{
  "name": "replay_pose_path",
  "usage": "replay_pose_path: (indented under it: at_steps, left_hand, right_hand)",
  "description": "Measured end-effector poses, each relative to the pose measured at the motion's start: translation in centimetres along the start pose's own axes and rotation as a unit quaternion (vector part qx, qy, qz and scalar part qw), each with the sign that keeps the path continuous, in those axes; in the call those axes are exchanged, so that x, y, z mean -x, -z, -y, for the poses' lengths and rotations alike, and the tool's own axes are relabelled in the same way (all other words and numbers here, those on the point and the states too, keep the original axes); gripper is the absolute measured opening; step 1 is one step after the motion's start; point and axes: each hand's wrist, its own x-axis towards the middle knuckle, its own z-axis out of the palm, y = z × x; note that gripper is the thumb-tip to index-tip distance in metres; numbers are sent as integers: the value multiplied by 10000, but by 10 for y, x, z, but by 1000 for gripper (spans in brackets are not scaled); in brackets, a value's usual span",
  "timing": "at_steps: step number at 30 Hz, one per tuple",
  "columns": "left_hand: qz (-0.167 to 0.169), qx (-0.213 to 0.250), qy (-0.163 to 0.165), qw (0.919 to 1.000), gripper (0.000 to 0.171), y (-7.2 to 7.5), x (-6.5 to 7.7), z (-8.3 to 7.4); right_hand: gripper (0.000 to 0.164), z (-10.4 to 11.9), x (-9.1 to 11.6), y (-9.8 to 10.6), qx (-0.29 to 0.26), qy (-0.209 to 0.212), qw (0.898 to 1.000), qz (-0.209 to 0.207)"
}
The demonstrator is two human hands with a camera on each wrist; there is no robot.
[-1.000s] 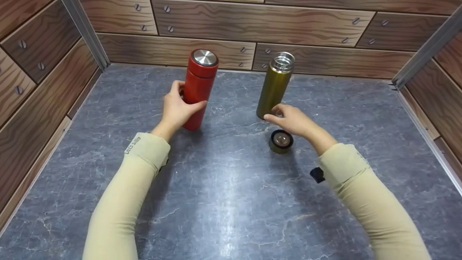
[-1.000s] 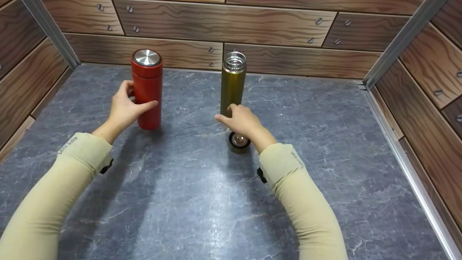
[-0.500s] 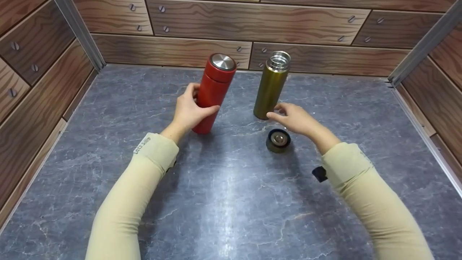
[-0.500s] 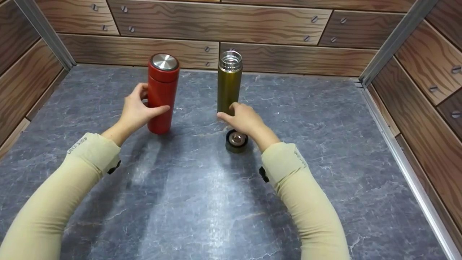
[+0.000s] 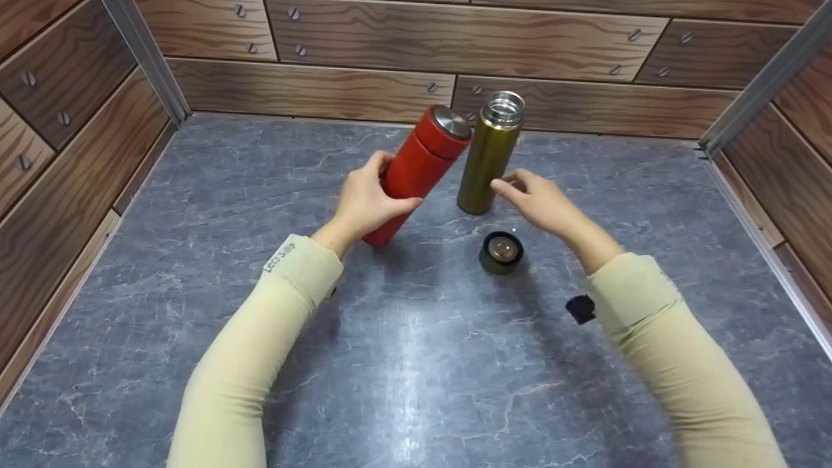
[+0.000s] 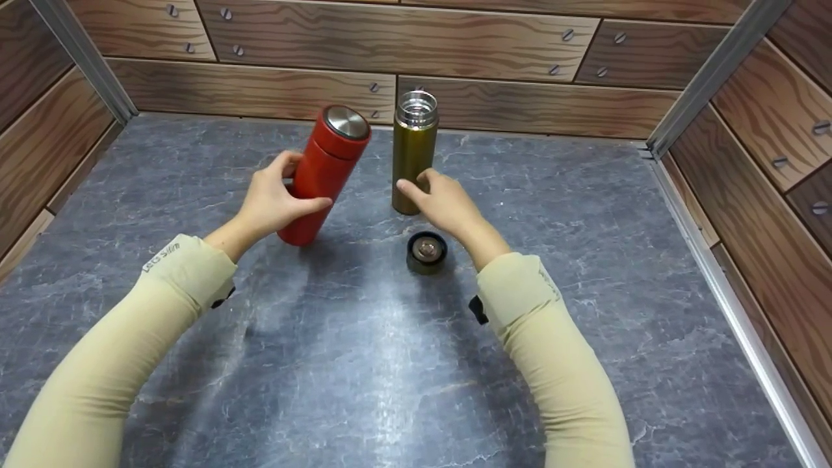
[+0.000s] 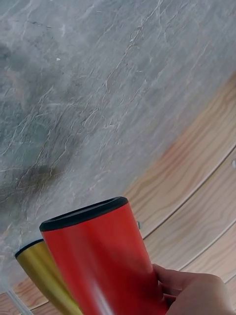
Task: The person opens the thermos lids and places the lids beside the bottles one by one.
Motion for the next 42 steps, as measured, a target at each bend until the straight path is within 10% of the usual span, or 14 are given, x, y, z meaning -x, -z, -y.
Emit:
replay_pose_path:
  at_steps: [19,32,42]
  left_hand:
    - [496,-855,-80,9951,62,-16,2,-13]
    - [475,-683,-233,9963,60,-18,4,-23]
    - [844,-185,-274,9959,58,-15,4,-23]
  right_hand:
    - [58,46,-7,18,-1181,188,9913,-557]
    - [58,76,-4,28,-233,115,9960,-853]
    - [50,77,-1,34,-92,949,9942,-502]
